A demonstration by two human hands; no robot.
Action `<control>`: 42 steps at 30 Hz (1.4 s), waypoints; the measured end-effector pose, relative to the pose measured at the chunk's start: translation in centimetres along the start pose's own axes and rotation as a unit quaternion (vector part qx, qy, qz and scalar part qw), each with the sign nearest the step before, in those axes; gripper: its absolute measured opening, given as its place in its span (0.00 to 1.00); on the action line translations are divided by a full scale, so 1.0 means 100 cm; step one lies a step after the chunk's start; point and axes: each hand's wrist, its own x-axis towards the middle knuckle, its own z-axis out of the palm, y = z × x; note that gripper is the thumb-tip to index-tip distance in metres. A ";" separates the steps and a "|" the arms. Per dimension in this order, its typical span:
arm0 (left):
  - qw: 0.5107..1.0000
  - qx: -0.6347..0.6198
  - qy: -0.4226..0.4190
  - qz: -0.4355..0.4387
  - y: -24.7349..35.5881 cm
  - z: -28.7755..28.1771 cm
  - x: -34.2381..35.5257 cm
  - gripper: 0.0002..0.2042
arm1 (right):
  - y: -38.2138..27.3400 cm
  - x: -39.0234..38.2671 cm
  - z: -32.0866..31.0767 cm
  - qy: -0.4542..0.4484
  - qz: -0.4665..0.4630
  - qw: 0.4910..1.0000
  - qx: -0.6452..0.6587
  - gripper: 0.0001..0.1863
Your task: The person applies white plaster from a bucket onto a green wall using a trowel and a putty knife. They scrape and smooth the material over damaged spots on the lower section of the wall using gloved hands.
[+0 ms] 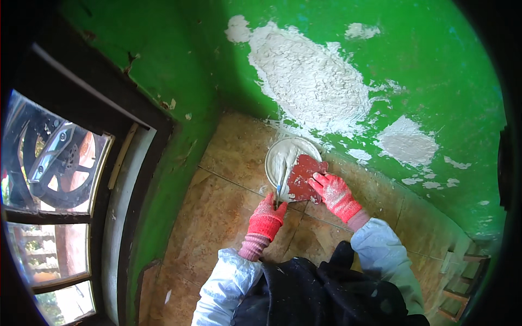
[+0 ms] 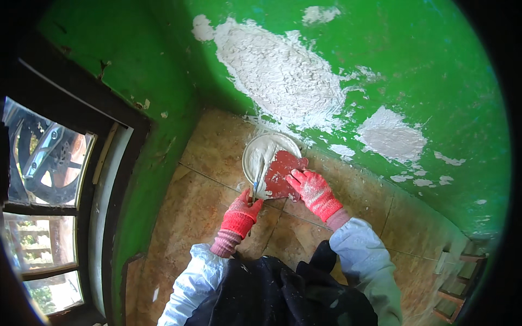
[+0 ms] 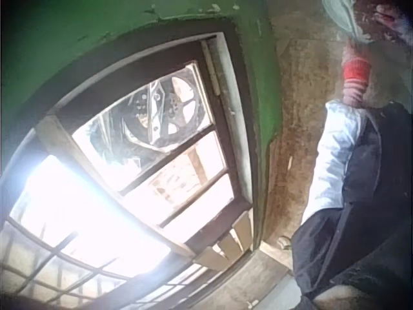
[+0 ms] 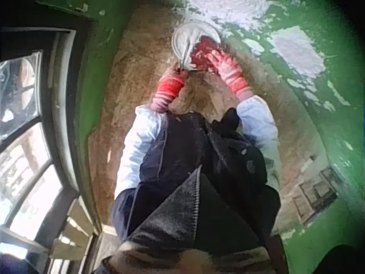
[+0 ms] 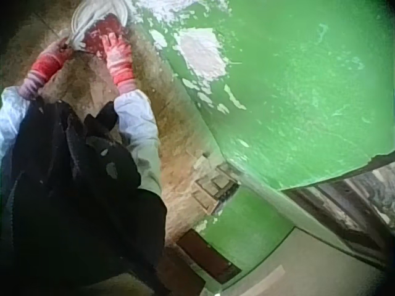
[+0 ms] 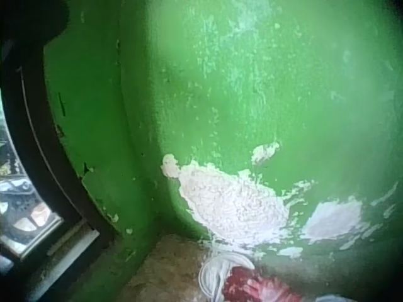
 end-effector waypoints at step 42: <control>0.990 -0.129 0.022 0.059 -0.028 0.021 0.053 0.17 | 0.030 0.023 -0.101 0.323 0.397 0.715 0.476 0.06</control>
